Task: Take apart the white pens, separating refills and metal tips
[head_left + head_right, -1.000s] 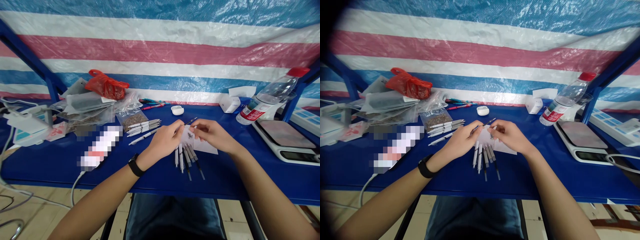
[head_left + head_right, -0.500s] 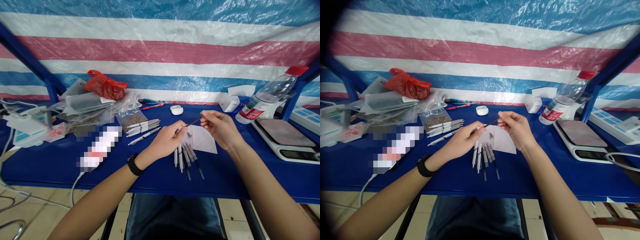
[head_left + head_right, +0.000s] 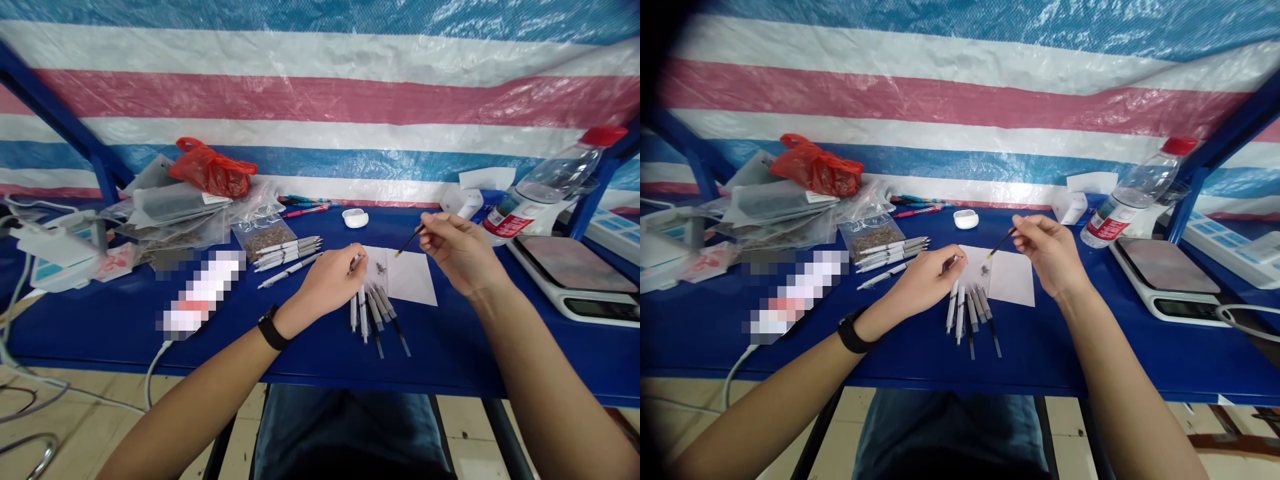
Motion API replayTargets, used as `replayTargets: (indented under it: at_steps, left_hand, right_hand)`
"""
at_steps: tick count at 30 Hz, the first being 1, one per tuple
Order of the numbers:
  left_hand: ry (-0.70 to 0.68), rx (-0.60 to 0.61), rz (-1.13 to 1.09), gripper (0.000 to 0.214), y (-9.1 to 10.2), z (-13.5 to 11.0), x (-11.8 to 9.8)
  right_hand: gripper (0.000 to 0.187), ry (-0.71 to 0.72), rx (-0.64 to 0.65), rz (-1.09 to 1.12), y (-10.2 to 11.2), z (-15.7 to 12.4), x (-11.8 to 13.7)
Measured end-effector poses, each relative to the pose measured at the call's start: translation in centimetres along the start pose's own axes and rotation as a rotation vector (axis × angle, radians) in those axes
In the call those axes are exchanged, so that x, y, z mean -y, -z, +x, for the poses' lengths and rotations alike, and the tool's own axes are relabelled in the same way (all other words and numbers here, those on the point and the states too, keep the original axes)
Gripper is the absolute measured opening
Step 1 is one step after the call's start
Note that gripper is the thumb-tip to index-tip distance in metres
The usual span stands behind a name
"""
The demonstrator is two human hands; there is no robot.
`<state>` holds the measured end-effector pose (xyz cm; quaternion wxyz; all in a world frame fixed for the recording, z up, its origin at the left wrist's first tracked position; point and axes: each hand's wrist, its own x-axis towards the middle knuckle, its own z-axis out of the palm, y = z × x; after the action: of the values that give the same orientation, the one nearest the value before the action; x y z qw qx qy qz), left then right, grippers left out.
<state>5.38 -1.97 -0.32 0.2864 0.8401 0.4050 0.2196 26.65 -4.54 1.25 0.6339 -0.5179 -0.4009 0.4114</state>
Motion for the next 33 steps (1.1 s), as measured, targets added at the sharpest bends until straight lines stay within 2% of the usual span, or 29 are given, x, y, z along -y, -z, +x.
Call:
replayTargets:
  at_steps: [6,10,15,19,26,33]
  left_hand:
    - [0.073,-0.011,0.072,0.016,-0.1,0.4,0.1]
    - [0.101,0.044,0.112,0.015,0.0,0.3,0.4]
    - [0.084,0.110,0.115,0.014,0.0,0.1,0.7]
    - [0.098,0.133,0.145,0.013,0.1,0.0,0.5]
    - [0.091,0.097,0.189,0.015,-0.1,0.1,0.5]
    - [0.118,0.122,0.231,0.017,0.1,0.0,0.3]
  right_hand:
    - [0.040,-0.126,0.429,-0.338,-1.8,-1.5,-0.6]
    - [0.040,-0.189,0.538,-0.415,-2.4,-2.1,-1.2]
    - [0.039,-0.222,0.607,-0.473,-2.2,-2.1,-1.3]
    - [0.037,-0.239,0.595,-0.494,-2.1,-2.2,-1.3]
    - [0.034,-0.186,0.691,-0.512,-1.8,-2.1,-1.8]
    - [0.032,-0.155,0.669,-0.530,-1.9,-2.1,-1.7]
